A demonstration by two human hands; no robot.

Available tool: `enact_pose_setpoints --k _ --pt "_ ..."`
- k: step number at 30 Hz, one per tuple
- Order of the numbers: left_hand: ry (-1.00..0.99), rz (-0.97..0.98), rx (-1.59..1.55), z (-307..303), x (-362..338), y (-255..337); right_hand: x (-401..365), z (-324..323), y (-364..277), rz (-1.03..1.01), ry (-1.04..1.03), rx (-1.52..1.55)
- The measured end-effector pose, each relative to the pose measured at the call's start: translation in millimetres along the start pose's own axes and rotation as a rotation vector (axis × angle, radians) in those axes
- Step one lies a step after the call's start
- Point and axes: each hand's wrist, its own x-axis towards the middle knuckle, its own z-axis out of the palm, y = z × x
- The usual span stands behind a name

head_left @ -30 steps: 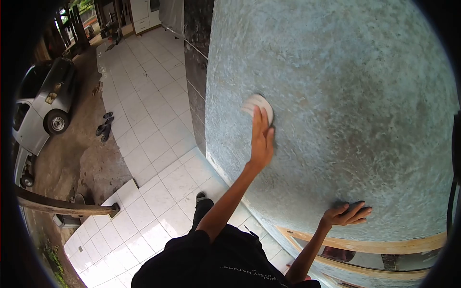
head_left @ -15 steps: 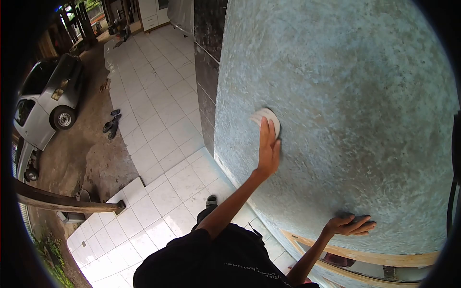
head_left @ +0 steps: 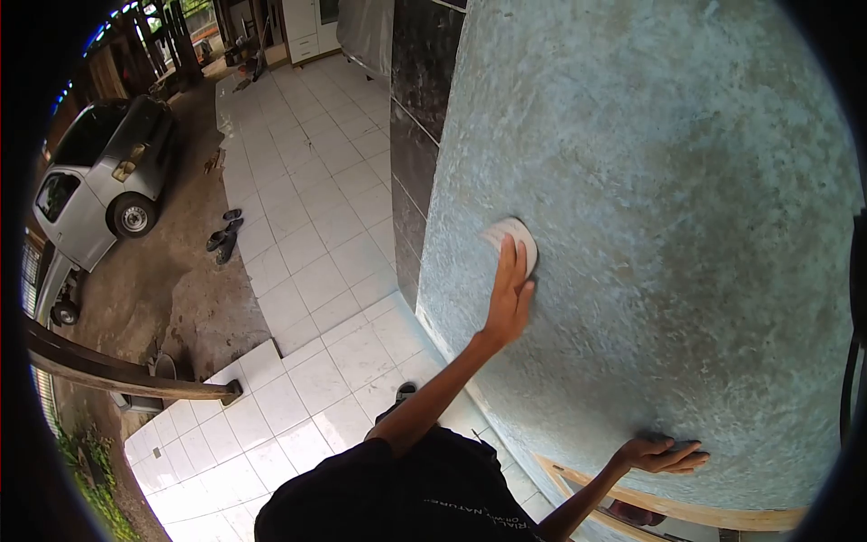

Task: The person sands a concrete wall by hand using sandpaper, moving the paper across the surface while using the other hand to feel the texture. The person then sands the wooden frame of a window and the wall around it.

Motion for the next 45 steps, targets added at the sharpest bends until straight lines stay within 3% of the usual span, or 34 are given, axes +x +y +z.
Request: enact_pose_setpoints --k 2,3,5,8,9,10,11,13,16,18,21,23,26,28,34,37,41,44,45 --pt "0.100 -0.003 0.030 -28 65 -5 1 0 -2 -0.002 -0.001 -0.013" --pt "0.123 -0.013 -0.200 -49 101 9 1 0 -3 0.000 0.004 -0.015" --pt "0.269 0.038 -0.078 -62 145 -16 1 0 -2 0.000 0.007 -0.021" --pt "0.246 0.002 0.092 -51 122 -18 0 4 -4 -0.001 0.026 -0.040" --pt "0.167 -0.039 -0.240 -47 97 -3 -1 4 -3 0.012 0.024 -0.033" --pt "0.147 -0.095 -0.315 -32 67 -9 -1 3 -2 0.022 0.020 -0.027" --pt "0.013 -0.123 0.055 -26 31 -10 -2 4 -2 0.019 0.026 -0.033" --pt "0.011 -0.084 -0.035 -3 -7 -15 -2 4 -3 0.015 0.017 -0.043" --pt "0.032 -0.143 -0.061 -24 37 0 0 5 -14 0.028 -0.008 -0.050" --pt "0.174 -0.082 -0.304 -46 94 1 -1 7 -24 0.050 -0.026 -0.061" --pt "0.227 -0.021 -0.118 -39 121 13 -3 16 -36 -0.051 -0.083 -0.030" --pt "0.164 0.046 0.052 -19 89 20 -5 23 -52 -0.081 -0.103 -0.027" --pt "-0.011 0.110 -0.007 21 3 25 -6 36 -79 -0.144 -0.130 -0.032" --pt "-0.098 0.150 0.011 28 -10 31 -4 41 -90 -0.170 -0.139 0.005" --pt "0.037 0.266 0.062 -33 147 80 0 43 -93 -0.154 -0.121 0.040" --pt "0.066 0.342 0.129 -21 139 70 -1 42 -92 -0.154 -0.117 0.058" --pt "-0.045 0.292 0.105 22 17 16 -2 42 -90 -0.172 -0.109 0.047" --pt "-0.174 0.289 0.083 22 -8 23 -2 44 -90 -0.179 -0.102 0.043" --pt "-0.137 0.307 0.077 27 -3 18 -2 44 -90 -0.182 -0.096 0.042"
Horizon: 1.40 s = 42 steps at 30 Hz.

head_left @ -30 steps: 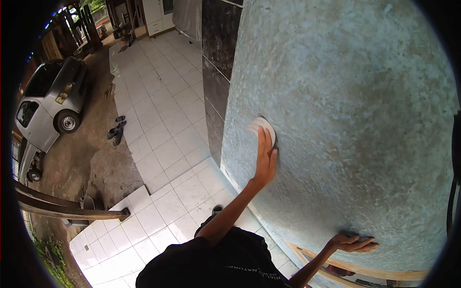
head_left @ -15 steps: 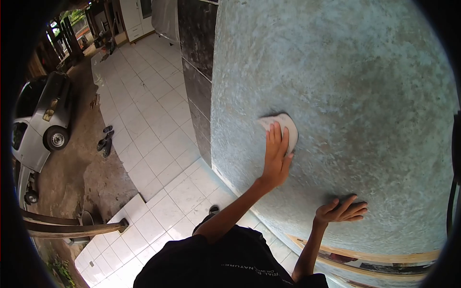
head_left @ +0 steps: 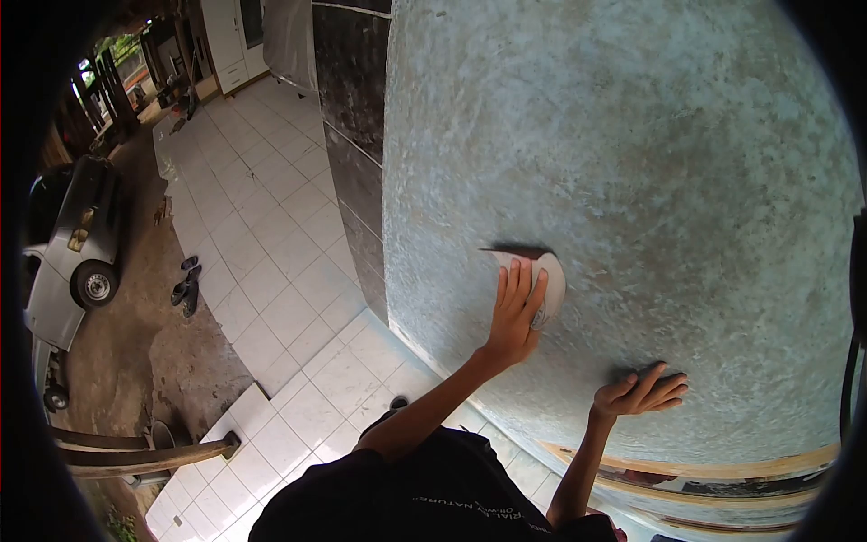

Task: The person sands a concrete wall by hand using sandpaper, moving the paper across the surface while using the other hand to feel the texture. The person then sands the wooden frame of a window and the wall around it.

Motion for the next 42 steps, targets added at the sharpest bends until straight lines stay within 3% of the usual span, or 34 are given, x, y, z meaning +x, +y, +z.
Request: enact_pose_setpoints --k 5,8,10,14,17,19,21,24,29,30,33,37,40,42 --pt "0.118 0.153 0.062 -79 179 32 -1 1 0 0.007 0.003 0.002" --pt "0.169 0.187 0.096 -67 183 33 -4 -3 1 0.013 0.000 0.002" --pt "0.100 0.215 0.204 -36 122 8 -4 1 1 0.016 0.017 -0.003" --pt "0.043 0.177 0.040 14 -5 -16 -9 -1 3 0.019 0.005 -0.002" --pt "0.139 0.224 0.128 -3 59 -4 -10 1 4 0.024 -0.008 0.012" --pt "0.070 0.215 0.164 -44 138 18 -10 -1 4 0.023 -0.010 0.018" --pt "0.131 0.283 0.118 -73 198 39 -9 -1 3 0.017 -0.006 0.027" --pt "0.169 0.286 0.161 -64 191 38 -10 -2 3 0.028 -0.012 0.022" --pt "0.007 0.217 0.089 -2 25 -5 -11 -1 3 0.024 -0.012 0.023" --pt "-0.008 0.195 0.066 -6 22 2 -12 -2 4 0.023 -0.022 0.023" --pt "0.068 0.154 0.147 -13 64 3 -12 -2 5 0.013 -0.009 0.032" --pt "0.214 0.207 0.127 -82 212 36 -10 -1 3 0.023 -0.004 0.041" --pt "0.232 0.204 0.117 -84 212 29 -11 -2 2 0.036 -0.006 0.034" --pt "0.189 0.150 0.123 -61 156 11 -13 -2 1 0.046 -0.003 0.039"
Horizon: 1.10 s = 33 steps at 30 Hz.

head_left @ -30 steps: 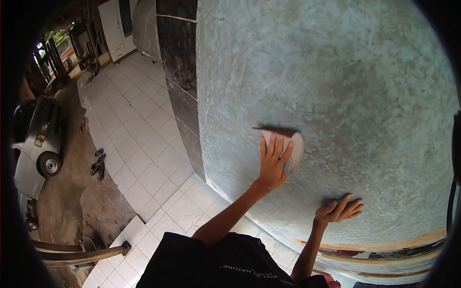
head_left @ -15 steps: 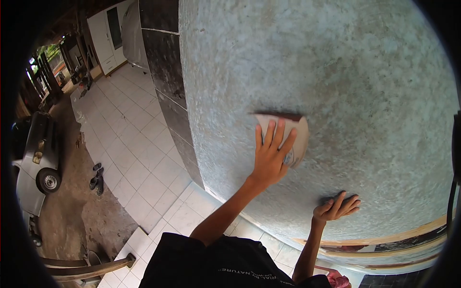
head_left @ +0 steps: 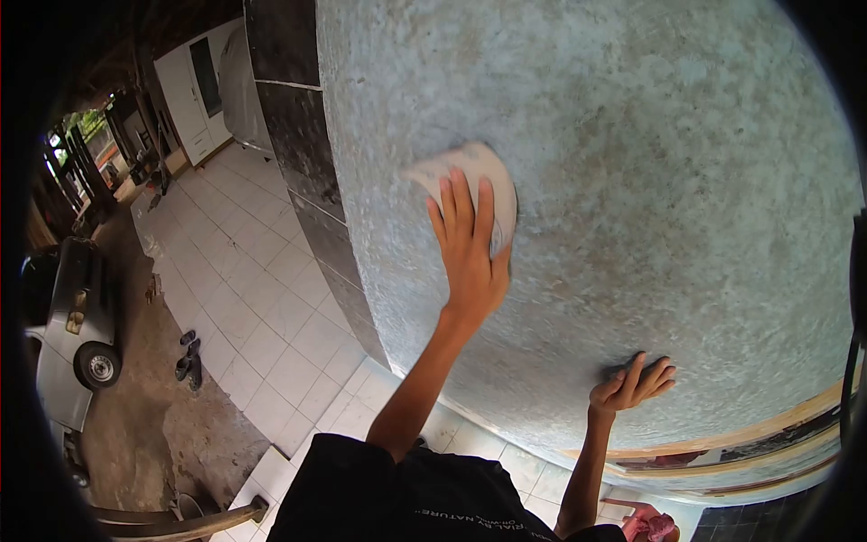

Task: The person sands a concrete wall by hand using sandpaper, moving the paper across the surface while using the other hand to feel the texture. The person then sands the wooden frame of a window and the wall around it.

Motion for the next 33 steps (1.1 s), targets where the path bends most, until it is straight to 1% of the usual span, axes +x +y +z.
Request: enact_pose_setpoints --k 1,2,3,5,6,8,10,11,12,13,14,16,19,20,22,25,27,29,31,32,33 --pt "-0.021 -0.011 -0.038 7 -40 -2 0 -1 1 -0.002 -0.012 0.002" --pt "-0.077 -0.012 -0.004 13 -80 -5 -1 0 1 -0.001 -0.008 -0.004" --pt "-0.067 -0.002 0.007 7 -82 -5 0 0 1 0.001 0.005 0.008" --pt "-0.146 0.006 -0.020 0 -83 -12 5 1 1 -0.048 0.020 -0.015" --pt "-0.113 -0.028 -0.032 -7 -53 -13 3 0 1 -0.043 0.012 -0.024" --pt "-0.066 -0.022 -0.065 -32 24 -11 -2 -2 3 -0.025 0.001 -0.014" --pt "-0.026 0.070 0.127 -51 85 -14 -1 2 2 -0.006 0.014 -0.008" --pt "-0.023 0.074 0.129 -54 105 -19 1 1 1 -0.020 0.010 -0.016" --pt "0.036 0.157 0.109 -57 121 -25 2 -1 1 -0.034 0.004 -0.024" --pt "0.093 0.237 0.089 -58 127 -27 2 -2 1 -0.032 0.005 -0.022" --pt "0.094 0.241 0.090 -59 128 -25 2 -2 1 -0.035 0.005 -0.024" --pt "0.094 0.235 -0.027 -58 128 -23 1 -1 1 -0.038 0.008 -0.027" --pt "0.115 0.206 -0.072 -53 146 -33 0 -1 3 -0.041 0.002 -0.026" --pt "0.117 0.206 -0.070 -54 154 -37 0 -1 3 -0.045 0.005 -0.027" --pt "0.113 0.223 0.046 -60 173 -41 0 0 3 -0.046 0.007 -0.030" --pt "0.119 0.224 0.073 -66 188 -44 0 -2 2 -0.037 0.005 -0.027" --pt "0.124 0.210 0.054 -62 167 -37 0 -2 1 -0.038 0.003 -0.023" --pt "0.006 0.186 0.032 -59 125 -32 -4 -2 3 -0.025 0.001 -0.021" --pt "-0.044 0.137 -0.062 -49 72 -24 -6 -2 3 -0.013 -0.002 -0.016" --pt "-0.056 0.086 -0.047 -43 49 -21 -5 -1 3 -0.012 0.005 -0.012" --pt "-0.052 0.087 -0.049 -44 59 -22 -4 -1 3 -0.013 0.005 -0.012"
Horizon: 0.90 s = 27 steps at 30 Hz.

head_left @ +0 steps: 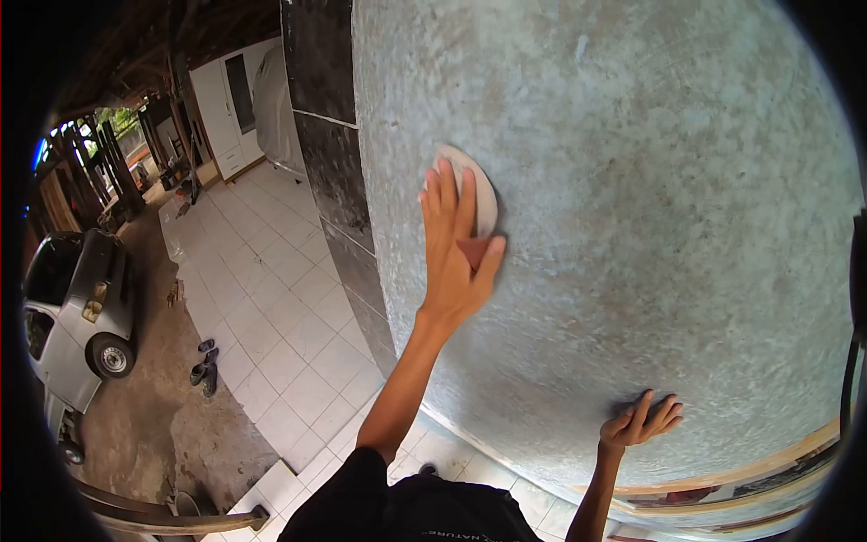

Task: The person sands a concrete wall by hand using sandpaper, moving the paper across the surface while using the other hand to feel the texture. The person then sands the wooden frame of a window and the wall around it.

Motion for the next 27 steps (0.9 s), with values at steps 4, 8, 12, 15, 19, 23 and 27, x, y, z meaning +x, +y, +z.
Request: enact_pose_setpoints --k 4,8,12,15,19,23,27 --pt "0.147 0.057 0.012 -15 97 -16 2 -1 -1 -0.021 -0.003 -0.012" --pt "0.182 0.099 0.052 -11 107 -4 5 -2 -3 -0.023 0.009 -0.012" --pt "0.042 0.081 0.057 19 -8 7 3 -1 -2 -0.024 0.003 -0.019" --pt "0.116 0.017 0.042 14 -4 -15 1 -1 1 -0.026 -0.002 -0.020" --pt "0.256 -0.036 -0.041 -18 105 -27 2 -1 -1 -0.024 -0.008 -0.025" --pt "0.093 0.182 0.098 -12 117 11 2 -2 -1 -0.020 -0.014 -0.025" --pt "0.008 0.157 0.115 5 28 -9 1 -3 0 -0.022 -0.020 -0.019"
